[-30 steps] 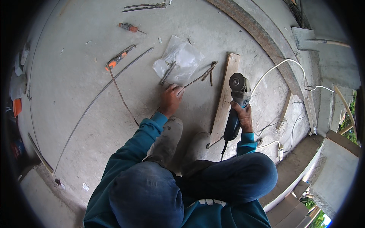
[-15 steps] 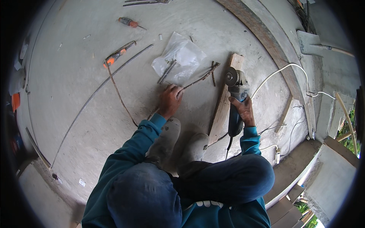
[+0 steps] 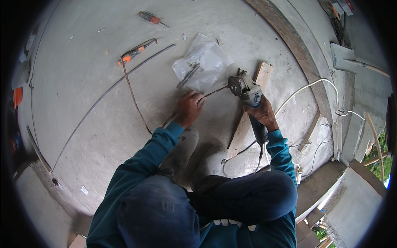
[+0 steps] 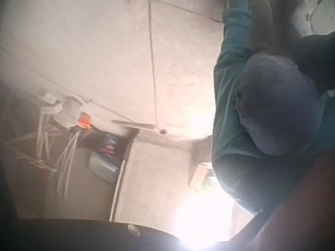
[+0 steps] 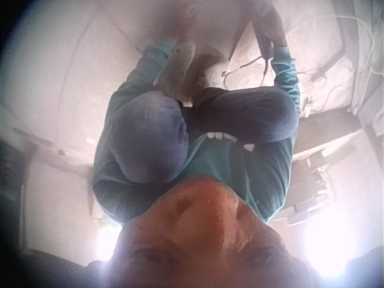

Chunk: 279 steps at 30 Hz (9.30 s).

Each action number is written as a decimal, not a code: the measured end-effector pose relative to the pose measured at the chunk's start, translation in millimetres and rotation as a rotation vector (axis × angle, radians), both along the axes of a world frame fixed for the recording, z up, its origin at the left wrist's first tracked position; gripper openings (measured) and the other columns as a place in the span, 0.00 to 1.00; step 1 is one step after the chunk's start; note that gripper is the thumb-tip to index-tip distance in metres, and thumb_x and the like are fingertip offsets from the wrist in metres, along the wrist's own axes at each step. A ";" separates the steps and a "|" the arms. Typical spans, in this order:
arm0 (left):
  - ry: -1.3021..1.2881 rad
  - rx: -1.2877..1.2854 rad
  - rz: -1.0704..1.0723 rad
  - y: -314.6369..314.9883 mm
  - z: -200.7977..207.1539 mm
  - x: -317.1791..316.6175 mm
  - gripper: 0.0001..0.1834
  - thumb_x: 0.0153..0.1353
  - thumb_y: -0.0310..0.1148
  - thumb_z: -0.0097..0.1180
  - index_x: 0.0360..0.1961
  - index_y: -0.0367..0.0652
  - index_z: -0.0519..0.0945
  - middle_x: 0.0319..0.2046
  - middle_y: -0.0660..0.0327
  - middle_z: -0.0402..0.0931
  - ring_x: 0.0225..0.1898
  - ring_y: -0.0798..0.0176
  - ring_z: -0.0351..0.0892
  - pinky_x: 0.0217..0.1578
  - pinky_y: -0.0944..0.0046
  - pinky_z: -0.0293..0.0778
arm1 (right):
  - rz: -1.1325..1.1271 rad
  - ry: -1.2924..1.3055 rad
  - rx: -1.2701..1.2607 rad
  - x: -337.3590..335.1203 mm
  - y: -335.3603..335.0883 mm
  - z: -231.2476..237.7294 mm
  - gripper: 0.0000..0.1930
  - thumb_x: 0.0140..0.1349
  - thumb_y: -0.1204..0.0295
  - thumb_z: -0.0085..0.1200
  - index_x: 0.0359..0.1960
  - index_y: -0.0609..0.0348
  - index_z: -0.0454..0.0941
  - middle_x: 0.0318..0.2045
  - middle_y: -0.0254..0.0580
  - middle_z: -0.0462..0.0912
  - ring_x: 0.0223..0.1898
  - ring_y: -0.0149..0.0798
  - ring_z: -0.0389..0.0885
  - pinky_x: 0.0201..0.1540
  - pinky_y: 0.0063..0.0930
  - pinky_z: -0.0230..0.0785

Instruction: The person uses an angle grinder to cut metal rods embedded in a concrete structure, then moves to the floor to cut additional rods into shorter pieces. Sparks are visible during cutting, and cut pieces accumulate on the floor.

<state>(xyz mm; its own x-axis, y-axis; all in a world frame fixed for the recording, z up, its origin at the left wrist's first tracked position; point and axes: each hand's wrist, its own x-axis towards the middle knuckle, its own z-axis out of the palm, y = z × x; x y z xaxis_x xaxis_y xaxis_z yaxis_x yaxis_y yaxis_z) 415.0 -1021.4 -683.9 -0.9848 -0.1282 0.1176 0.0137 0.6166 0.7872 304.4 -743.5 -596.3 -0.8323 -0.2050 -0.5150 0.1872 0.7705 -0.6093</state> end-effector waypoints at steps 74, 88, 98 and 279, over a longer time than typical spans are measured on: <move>0.020 0.050 0.022 6.7 -26.6 3.1 0.10 0.65 0.32 0.58 0.43 0.39 0.83 0.42 0.49 0.81 0.46 0.44 0.79 0.47 0.49 0.76 | 0.065 0.075 0.102 5.7 -9.7 -8.9 0.36 0.47 0.60 0.73 0.55 0.66 0.72 0.44 0.56 0.85 0.45 0.49 0.86 0.47 0.38 0.78; 0.081 0.049 0.022 6.9 -24.2 0.4 0.09 0.65 0.33 0.57 0.42 0.40 0.83 0.38 0.51 0.80 0.43 0.45 0.79 0.45 0.49 0.75 | 0.080 0.084 0.144 5.3 -4.7 -10.5 0.36 0.47 0.58 0.72 0.55 0.65 0.72 0.42 0.55 0.86 0.44 0.49 0.87 0.46 0.39 0.78; 0.060 0.053 -0.025 9.5 -22.3 5.6 0.10 0.65 0.35 0.58 0.44 0.43 0.81 0.41 0.52 0.79 0.44 0.46 0.79 0.46 0.50 0.76 | 0.082 0.191 0.065 8.6 6.7 -26.0 0.34 0.49 0.61 0.72 0.55 0.66 0.72 0.43 0.53 0.85 0.43 0.44 0.86 0.44 0.38 0.78; -0.264 -0.550 -0.792 20.9 66.9 104.6 0.28 0.59 0.25 0.51 0.60 0.21 0.69 0.45 0.40 0.78 0.50 0.43 0.79 0.54 0.50 0.74 | 0.183 -0.006 -0.017 -10.5 8.4 -7.3 0.38 0.45 0.62 0.72 0.59 0.60 0.71 0.44 0.47 0.85 0.46 0.43 0.85 0.50 0.33 0.75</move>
<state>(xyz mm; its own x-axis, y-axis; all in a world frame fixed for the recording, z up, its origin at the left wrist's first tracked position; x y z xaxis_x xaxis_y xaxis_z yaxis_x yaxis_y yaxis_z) 519.6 -1000.6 -617.0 -0.7654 0.5832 -0.2720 0.4442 0.7847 0.4324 293.9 -735.2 -603.6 -0.7771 -0.3612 -0.5154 0.0487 0.7820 -0.6214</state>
